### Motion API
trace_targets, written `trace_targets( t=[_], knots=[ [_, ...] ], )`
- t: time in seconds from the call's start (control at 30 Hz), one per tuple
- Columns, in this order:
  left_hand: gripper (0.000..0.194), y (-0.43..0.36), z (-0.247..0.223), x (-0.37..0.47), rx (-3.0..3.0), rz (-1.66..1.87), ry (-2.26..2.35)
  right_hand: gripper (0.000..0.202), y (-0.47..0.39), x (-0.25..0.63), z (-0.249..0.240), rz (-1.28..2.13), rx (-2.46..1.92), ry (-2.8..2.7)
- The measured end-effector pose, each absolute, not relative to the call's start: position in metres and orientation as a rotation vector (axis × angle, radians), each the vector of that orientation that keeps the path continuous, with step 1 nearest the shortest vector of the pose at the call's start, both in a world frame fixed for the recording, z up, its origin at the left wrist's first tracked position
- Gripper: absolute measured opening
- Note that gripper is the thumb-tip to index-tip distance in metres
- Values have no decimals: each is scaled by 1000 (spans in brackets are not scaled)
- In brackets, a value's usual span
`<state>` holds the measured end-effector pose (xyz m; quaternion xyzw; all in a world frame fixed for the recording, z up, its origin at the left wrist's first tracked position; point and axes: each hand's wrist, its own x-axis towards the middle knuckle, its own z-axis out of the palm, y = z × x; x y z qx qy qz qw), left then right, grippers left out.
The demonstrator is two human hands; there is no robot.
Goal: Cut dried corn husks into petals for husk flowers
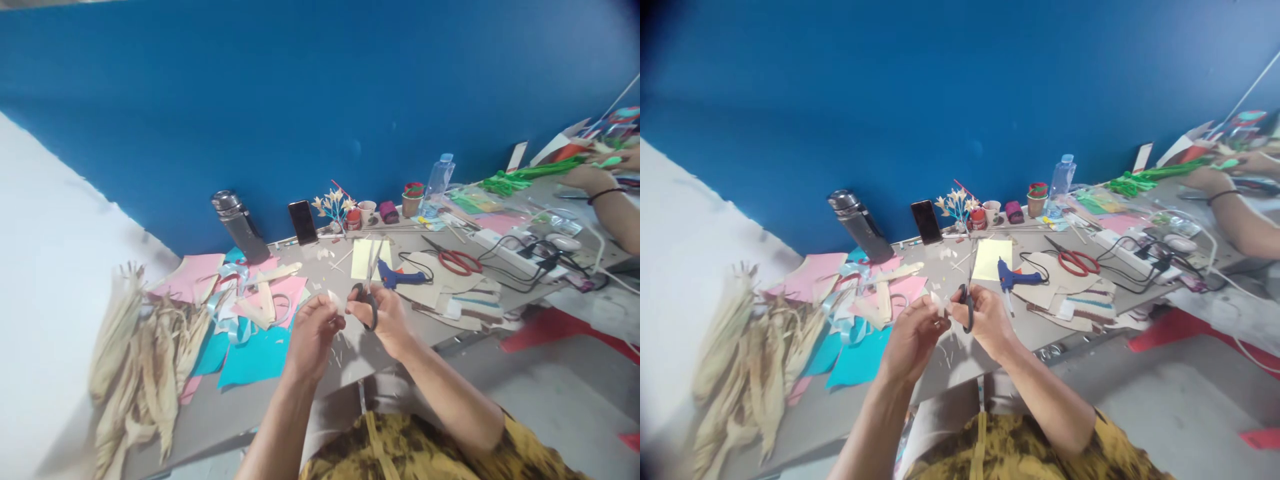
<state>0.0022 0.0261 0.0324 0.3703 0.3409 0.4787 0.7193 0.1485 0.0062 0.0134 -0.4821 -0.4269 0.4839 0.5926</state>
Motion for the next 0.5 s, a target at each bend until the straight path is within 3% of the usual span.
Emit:
trace_targets(
  t=[0.3,0.5],
  knots=[
    [20,18,25,-8,909,878,565,27,-1,154,-5,1337,-1148,-1339],
    [21,16,18,-6,802,853,498,35,-4,145,-14,1543,-975,-1210]
  ],
)
